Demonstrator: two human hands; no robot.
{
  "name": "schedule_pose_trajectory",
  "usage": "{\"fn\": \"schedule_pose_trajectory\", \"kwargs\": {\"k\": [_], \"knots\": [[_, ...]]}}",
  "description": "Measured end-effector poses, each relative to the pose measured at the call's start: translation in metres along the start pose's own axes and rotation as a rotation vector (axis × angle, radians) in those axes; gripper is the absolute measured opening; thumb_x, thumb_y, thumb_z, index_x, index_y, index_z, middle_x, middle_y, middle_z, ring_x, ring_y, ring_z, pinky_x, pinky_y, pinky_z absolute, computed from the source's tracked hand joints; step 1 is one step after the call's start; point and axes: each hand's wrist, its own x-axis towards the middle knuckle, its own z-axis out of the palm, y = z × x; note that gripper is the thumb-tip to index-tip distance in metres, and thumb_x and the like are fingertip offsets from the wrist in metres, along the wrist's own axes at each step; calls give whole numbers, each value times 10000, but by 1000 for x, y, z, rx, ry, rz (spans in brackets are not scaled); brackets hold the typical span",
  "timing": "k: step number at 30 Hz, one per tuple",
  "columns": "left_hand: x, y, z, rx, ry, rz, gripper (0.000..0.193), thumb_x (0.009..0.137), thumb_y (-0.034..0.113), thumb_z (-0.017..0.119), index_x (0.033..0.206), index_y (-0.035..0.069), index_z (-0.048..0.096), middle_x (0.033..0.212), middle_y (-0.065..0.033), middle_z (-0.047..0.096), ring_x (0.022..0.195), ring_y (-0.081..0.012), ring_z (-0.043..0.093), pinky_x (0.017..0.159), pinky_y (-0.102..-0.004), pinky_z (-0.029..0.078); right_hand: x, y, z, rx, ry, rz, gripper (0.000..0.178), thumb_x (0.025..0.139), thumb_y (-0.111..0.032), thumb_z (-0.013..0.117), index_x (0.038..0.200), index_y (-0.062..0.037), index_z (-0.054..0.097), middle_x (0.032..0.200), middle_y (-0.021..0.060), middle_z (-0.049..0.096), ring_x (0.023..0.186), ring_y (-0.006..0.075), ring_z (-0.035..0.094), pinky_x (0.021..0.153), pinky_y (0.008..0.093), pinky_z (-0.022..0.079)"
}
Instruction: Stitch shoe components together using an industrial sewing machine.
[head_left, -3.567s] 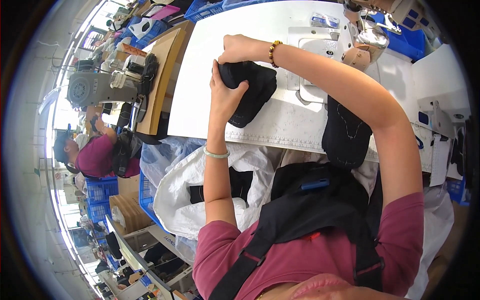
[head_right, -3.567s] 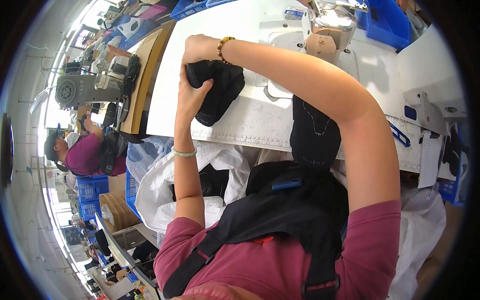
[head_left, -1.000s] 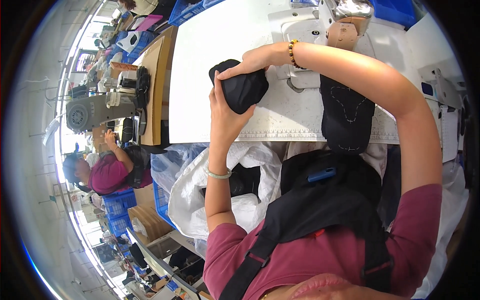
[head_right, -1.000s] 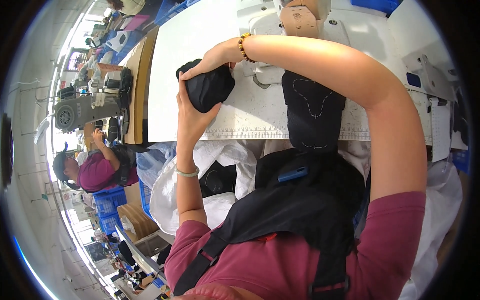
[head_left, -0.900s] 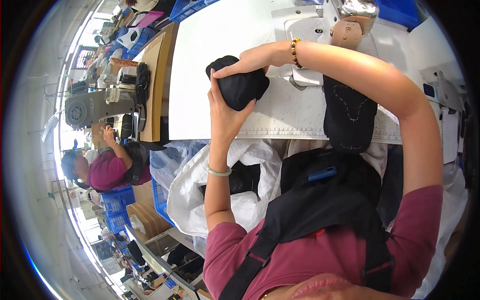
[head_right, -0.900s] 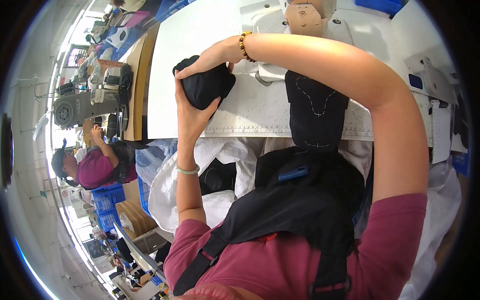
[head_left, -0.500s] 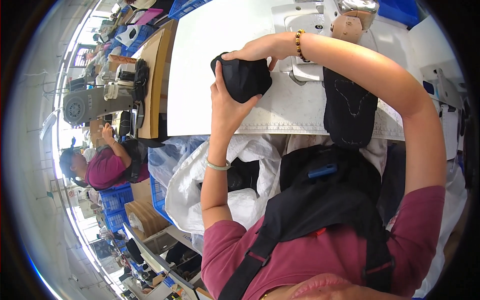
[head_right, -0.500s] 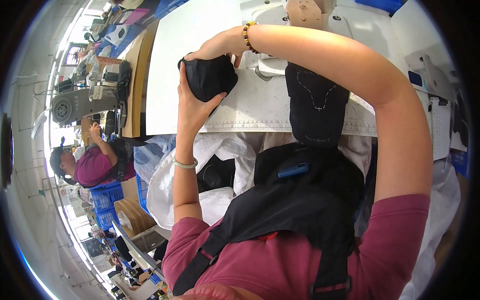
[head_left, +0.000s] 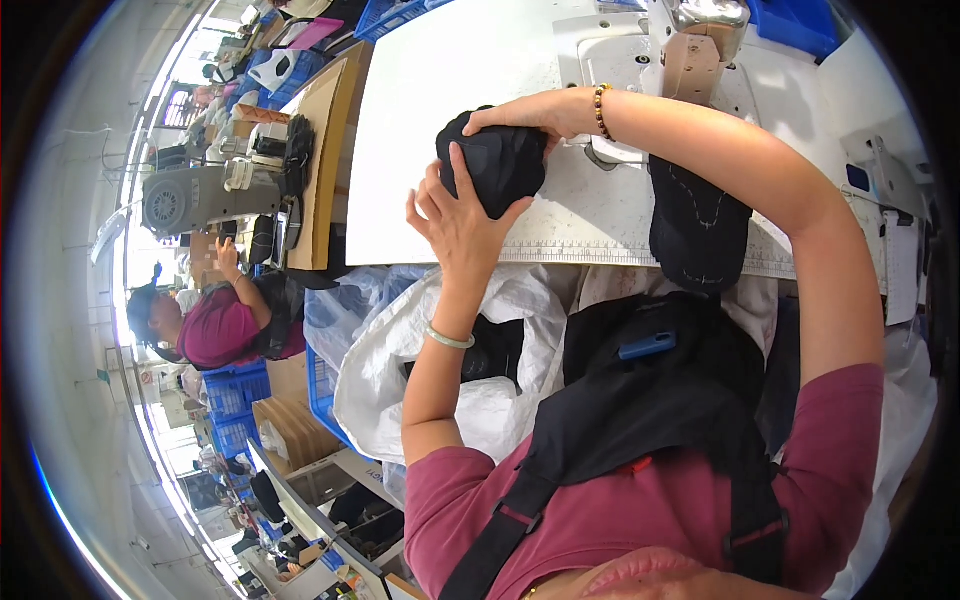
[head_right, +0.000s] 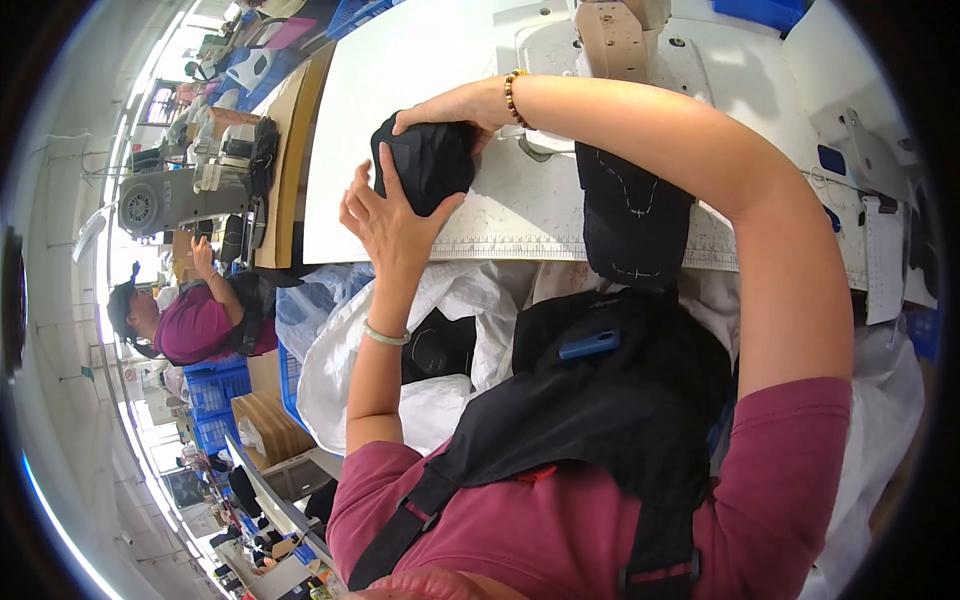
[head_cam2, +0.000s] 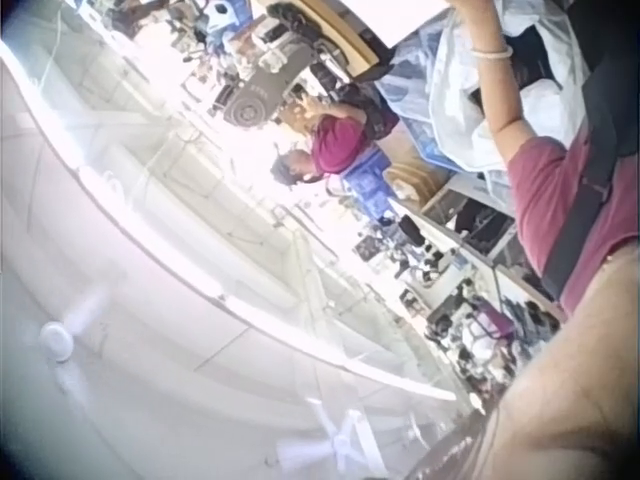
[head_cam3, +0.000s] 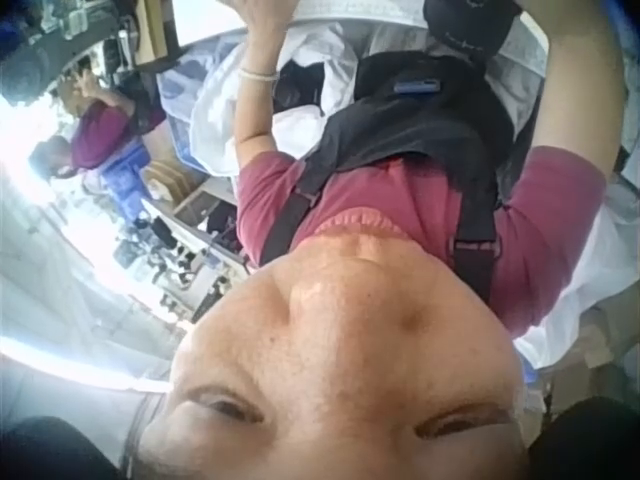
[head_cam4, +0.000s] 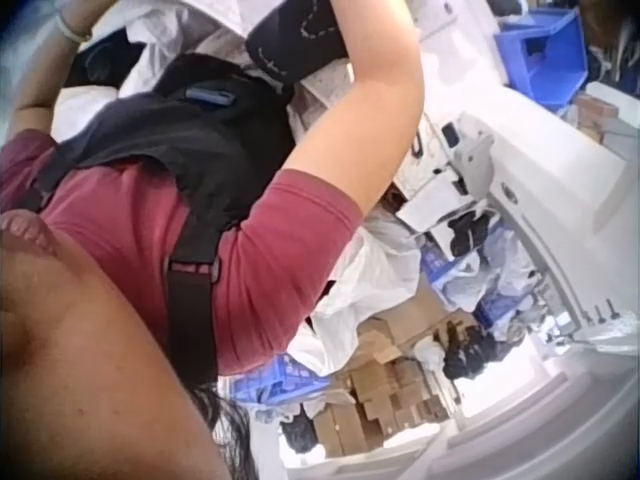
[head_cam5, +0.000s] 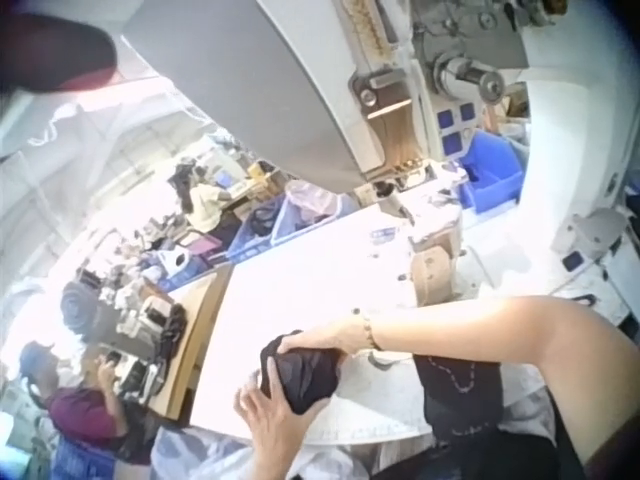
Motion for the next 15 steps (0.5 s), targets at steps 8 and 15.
{"fn": "schedule_pose_trajectory", "kwargs": {"k": [8,15], "knots": [[-1,10,-13,-191,6,-5,1039,629,373,808,1412,14,226,1223,-226,417,1079,-370,458,890,-430,414,-8,-6,-2,25,55,73,723,782,-650,517,992,36,611,901,209,630,711,241,646,603,255,531],[45,-60,-14,-947,-197,-344,911,656,220,783,1366,-23,265,1101,-258,594,1010,-367,605,889,-366,476,-23,-7,-35,-108,8,-31,895,798,-703,460,1245,72,458,1064,234,599,837,214,652,737,285,541]]}}
